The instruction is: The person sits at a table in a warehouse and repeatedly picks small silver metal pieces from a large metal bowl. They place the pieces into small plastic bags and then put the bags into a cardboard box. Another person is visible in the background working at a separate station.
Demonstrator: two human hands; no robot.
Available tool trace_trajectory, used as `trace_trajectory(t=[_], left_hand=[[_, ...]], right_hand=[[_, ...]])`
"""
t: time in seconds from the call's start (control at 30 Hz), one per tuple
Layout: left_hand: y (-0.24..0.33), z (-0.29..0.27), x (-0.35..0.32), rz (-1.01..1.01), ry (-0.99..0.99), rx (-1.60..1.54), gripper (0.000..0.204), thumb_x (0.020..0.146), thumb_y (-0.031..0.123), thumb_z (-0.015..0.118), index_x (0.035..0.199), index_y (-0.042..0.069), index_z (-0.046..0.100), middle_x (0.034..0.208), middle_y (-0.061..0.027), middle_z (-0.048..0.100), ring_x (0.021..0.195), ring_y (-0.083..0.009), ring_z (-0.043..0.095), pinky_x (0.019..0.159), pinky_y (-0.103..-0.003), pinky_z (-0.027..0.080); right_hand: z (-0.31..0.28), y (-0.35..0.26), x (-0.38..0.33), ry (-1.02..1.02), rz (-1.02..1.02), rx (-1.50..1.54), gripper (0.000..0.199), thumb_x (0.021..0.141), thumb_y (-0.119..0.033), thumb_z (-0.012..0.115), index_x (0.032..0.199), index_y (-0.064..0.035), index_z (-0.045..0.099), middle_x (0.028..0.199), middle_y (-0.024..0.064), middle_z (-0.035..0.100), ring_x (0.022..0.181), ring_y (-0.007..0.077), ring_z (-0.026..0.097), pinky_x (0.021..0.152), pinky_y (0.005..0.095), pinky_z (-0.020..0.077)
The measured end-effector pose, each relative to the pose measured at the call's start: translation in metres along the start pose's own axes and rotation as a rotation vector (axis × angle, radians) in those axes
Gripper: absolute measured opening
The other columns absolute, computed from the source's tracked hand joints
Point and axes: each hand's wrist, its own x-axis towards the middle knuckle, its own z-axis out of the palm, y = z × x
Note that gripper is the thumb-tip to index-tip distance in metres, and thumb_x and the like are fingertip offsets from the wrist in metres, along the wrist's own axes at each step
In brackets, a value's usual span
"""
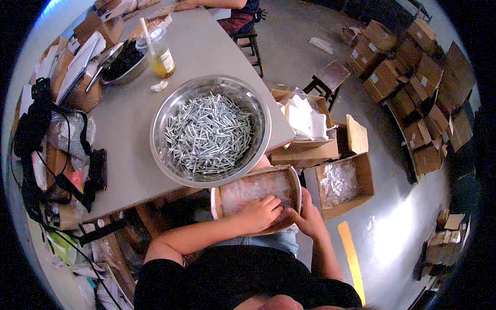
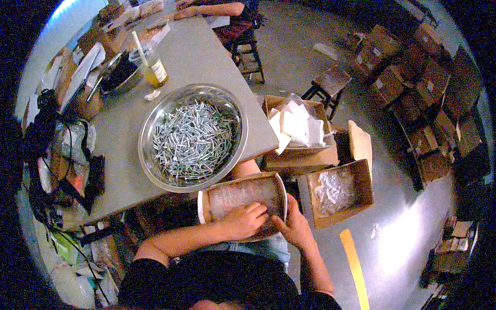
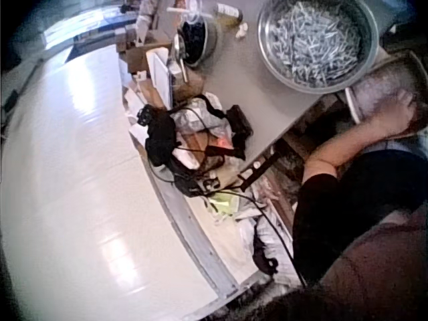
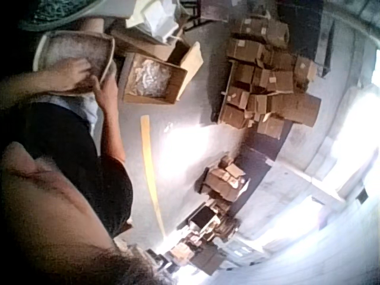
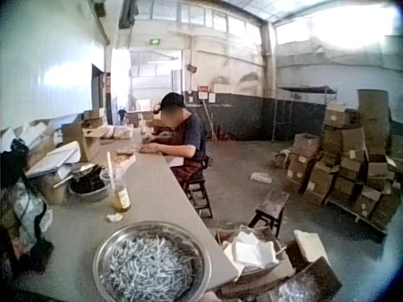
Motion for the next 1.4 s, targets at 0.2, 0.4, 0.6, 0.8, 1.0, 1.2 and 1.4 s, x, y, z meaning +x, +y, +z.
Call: trace_trajectory(t=[0.2, 0.4, 0.6, 0.8, 1.0, 1.2, 1.4], left_hand=[[-0.012, 0.032, 0.003, 0.006, 0.026, -0.084, 0.011, 0.075, 0.015, 0.065, 0.076, 0.004, 0.063, 0.09, -0.0069, 0.058, 0.093, -0.0241, 0.056, 0.07, -0.035, 0.054], [-0.027, -0.014, -0.01, -0.345, 0.033, -0.764, 0.019, 0.082, 0.016, 0.068, 0.086, -0.002, 0.066, 0.092, -0.0112, 0.065, 0.084, -0.0275, 0.064, 0.072, -0.035, 0.05], [-0.022, -0.03, -0.019, -0.308, 0.353, -0.569, 0.022, 0.085, 0.014, 0.065, 0.105, 0.006, 0.071, 0.079, -0.0101, 0.064, 0.071, -0.0277, 0.062, 0.068, -0.036, 0.05], [-0.017, -0.045, -0.042, -0.461, 0.466, -0.577, 0.025, 0.085, 0.012, 0.066, 0.11, 0.008, 0.07, 0.078, -0.0104, 0.063, 0.073, -0.029, 0.062, 0.072, -0.037, 0.05], [-0.015, -0.062, -0.052, -0.419, 0.44, -0.456, 0.025, 0.086, 0.013, 0.066, 0.11, 0.008, 0.069, 0.086, -0.0106, 0.065, 0.08, -0.0298, 0.063, 0.077, -0.038, 0.05], [-0.015, -0.07, -0.058, -0.511, 0.48, -0.639, 0.016, 0.085, 0.015, 0.067, 0.096, 0.004, 0.069, 0.08, -0.0114, 0.064, 0.078, -0.029, 0.064, 0.072, -0.037, 0.049], [-0.013, -0.085, -0.05, -0.582, 0.372, -0.708, 0.016, 0.085, 0.018, 0.067, 0.091, 0.002, 0.069, 0.08, -0.0118, 0.066, 0.079, -0.0288, 0.064, 0.075, -0.038, 0.048]], right_hand=[[-0.008, -0.002, 0.006, -0.035, 0.081, -0.124, 0.072, 0.085, -0.02, 0.065, 0.142, -0.008, 0.024, 0.115, 0.0248, 0.061, 0.109, 0.0418, 0.06, 0.089, 0.0455, 0.0482], [-0.009, 0.009, 0.01, 0.009, 0.108, 0.013, 0.073, 0.081, -0.016, 0.072, 0.141, -0.0062, 0.031, 0.122, 0.0204, 0.059, 0.105, 0.0362, 0.061, 0.093, 0.0442, 0.047], [-0.026, -0.046, 0.027, 0.311, -0.283, -0.355, 0.065, 0.077, -0.008, 0.071, 0.135, -0.007, 0.042, 0.126, 0.0195, 0.053, 0.114, 0.0362, 0.054, 0.099, 0.0418, 0.0423], [-0.03, -0.155, 0.073, 0.194, -0.787, -0.264, 0.037, 0.075, -0.004, 0.071, 0.111, -0.0042, 0.062, 0.107, 0.015, 0.063, 0.097, 0.034, 0.062, 0.086, 0.0398, 0.0496], [0.01, -0.221, 0.118, -0.108, -0.958, -0.475, 0.041, 0.074, -0.011, 0.073, 0.113, -0.0073, 0.061, 0.104, 0.0149, 0.063, 0.093, 0.0352, 0.062, 0.079, 0.0404, 0.0517], [0.03, -0.225, 0.124, -0.143, -0.848, -0.452, 0.027, 0.073, -0.01, 0.073, 0.098, -0.0063, 0.066, 0.09, 0.0132, 0.062, 0.085, 0.0328, 0.064, 0.073, 0.0395, 0.0518], [0.034, -0.216, 0.125, -0.048, -0.842, -0.36, 0.012, 0.074, -0.006, 0.071, 0.085, -0.0039, 0.067, 0.081, 0.0119, 0.061, 0.077, 0.0314, 0.063, 0.069, 0.0372, 0.0516]])
